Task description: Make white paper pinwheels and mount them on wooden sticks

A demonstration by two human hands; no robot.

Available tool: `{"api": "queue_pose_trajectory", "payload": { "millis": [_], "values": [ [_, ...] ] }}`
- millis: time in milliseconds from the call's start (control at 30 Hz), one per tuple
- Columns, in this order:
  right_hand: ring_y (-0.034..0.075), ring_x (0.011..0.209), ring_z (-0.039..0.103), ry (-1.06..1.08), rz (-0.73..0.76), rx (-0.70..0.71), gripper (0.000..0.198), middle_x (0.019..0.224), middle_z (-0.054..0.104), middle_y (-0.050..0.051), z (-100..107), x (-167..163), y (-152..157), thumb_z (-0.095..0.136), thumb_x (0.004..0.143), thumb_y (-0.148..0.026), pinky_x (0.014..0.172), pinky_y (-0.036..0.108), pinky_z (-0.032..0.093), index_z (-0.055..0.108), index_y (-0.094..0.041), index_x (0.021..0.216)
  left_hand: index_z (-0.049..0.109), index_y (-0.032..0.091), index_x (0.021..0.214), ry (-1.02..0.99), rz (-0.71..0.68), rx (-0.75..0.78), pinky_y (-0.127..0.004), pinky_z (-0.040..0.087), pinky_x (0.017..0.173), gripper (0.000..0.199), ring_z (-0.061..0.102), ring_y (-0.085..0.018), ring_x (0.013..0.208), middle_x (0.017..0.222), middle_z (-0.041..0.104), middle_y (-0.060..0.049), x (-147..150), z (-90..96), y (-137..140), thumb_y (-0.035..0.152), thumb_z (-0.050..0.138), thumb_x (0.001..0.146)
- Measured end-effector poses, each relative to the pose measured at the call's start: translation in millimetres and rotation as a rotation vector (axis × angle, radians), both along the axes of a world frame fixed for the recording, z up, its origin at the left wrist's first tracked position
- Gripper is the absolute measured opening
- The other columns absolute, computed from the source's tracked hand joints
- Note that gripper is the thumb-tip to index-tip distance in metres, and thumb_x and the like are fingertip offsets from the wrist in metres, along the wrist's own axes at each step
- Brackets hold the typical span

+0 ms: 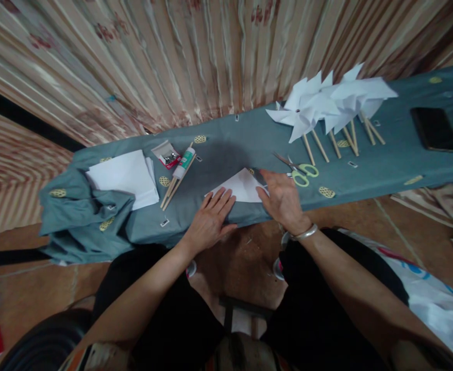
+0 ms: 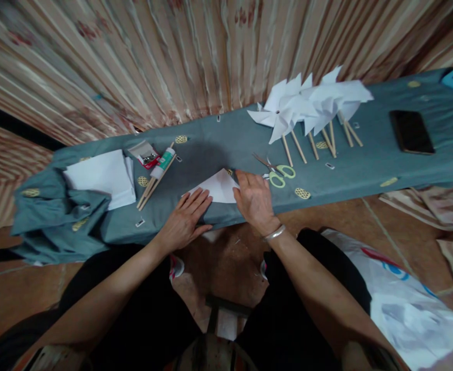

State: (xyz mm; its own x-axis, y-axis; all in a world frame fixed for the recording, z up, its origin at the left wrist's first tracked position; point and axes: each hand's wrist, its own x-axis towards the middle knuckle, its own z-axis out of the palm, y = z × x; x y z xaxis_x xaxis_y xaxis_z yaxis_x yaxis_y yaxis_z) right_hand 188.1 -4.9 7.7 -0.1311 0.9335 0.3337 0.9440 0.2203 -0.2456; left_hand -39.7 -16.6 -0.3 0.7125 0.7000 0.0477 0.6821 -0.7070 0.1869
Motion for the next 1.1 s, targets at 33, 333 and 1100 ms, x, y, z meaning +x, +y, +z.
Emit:
{"api": "queue_pose_trajectory", "payload": {
  "millis": [33,333,1100],
  "values": [
    [0.03,0.103,0.06,-0.031,0.047,0.042,0.036,0.119,0.068,0.017,2,-1,-3,0.047,0.094,-0.022,0.089,0.044,0.045,0.059,-0.011,0.126,0.036,0.01,0.147,-0.002,0.0,0.004,-0.051,0.024,0.119,0.069,0.025,-0.03,0.148,0.155,0.037,-0.019,-1,-0.8,0,0.048,0.052,0.093],
    [0.026,0.094,0.054,-0.196,0.422,-0.055,0.023,0.105,0.067,0.014,6,-21,-30,0.048,0.093,-0.01,0.085,0.038,0.047,0.066,-0.011,0.106,0.037,0.009,0.147,-0.015,-0.008,0.009,-0.051,0.024,0.119,0.069,0.026,-0.031,0.148,0.155,0.036,-0.019,-1,-2.4,2,0.049,0.053,0.092],
    [0.028,0.11,0.058,-0.03,0.29,0.068,0.036,0.118,0.067,0.018,-22,48,-65,0.045,0.091,-0.008,0.098,0.045,0.052,0.063,-0.009,0.123,0.037,0.01,0.146,-0.02,-0.02,0.016,-0.051,0.026,0.119,0.065,0.027,-0.03,0.147,0.154,0.038,-0.018,-5,-3.3,4,0.045,0.052,0.093]
  ]
}}
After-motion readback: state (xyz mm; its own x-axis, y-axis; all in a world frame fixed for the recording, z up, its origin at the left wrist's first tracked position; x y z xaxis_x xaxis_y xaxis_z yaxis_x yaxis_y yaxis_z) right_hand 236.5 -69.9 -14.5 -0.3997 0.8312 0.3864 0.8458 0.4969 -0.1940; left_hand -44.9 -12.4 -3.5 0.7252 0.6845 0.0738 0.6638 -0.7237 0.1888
